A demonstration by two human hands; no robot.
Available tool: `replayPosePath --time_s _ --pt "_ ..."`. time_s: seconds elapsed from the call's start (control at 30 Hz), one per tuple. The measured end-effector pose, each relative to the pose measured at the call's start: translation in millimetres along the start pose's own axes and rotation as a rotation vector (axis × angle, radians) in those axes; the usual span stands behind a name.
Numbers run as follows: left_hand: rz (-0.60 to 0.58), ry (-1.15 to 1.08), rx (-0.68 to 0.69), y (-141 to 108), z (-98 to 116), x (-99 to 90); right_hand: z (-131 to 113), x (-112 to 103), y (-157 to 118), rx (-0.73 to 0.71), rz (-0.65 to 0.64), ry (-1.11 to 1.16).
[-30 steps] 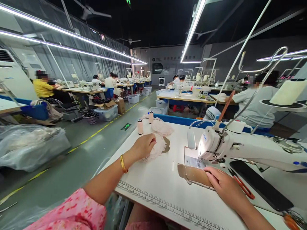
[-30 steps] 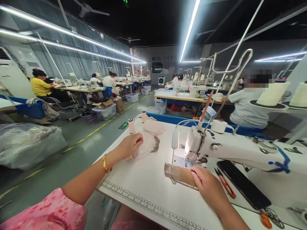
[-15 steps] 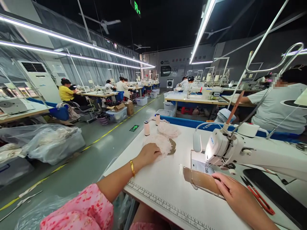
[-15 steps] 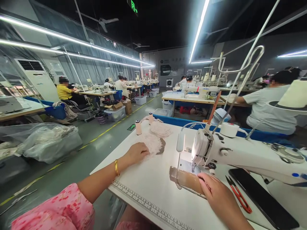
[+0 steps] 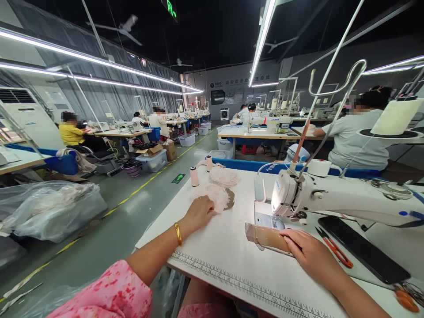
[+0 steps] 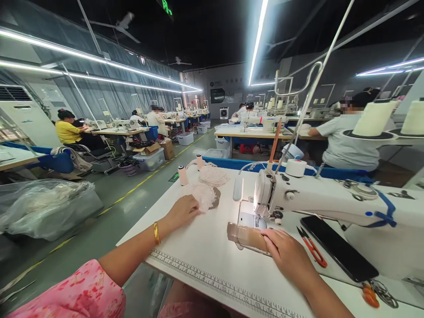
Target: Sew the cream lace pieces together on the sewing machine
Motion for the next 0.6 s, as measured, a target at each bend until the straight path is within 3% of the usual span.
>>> replayPosePath --time_s 0.17,0.3,0.47,0.53,0.6 --pt "0.012 -0.173 -0.049 4.7 -10.8 -4.1 0.5 0.4 -0.2 0.011 -0.015 -0.011" --pt "0.120 -0.416 -0.148 5.1 -17.8 -20.6 1.2 -0.4 -2.3 -0.049 0.030 -0.025" --pt "0.238 -0.783 -0.148 -11.6 -0.3 -51.2 -31.1 -6.2 2.5 -0.243 0.066 0.029" --pt "0.156 -0.923 -0.114 -24.2 21.3 -54.9 -55.4 -8.4 8.7 -0.250 0.051 0.124" --pt "-0.044 -1.178 -0.086 -38.6 48.7 -48.1 -79.6 -9.8 17.5 -0.172 0.065 0.237"
Point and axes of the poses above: each hand's wrist, its own y-axis towards the middle knuckle, its own x-axis out of the palm, z = x × y, the point moved 5 cm from there along y, towards the middle knuckle, and after that the axes turned 12 degrees about -x, right-handed, at the moved point
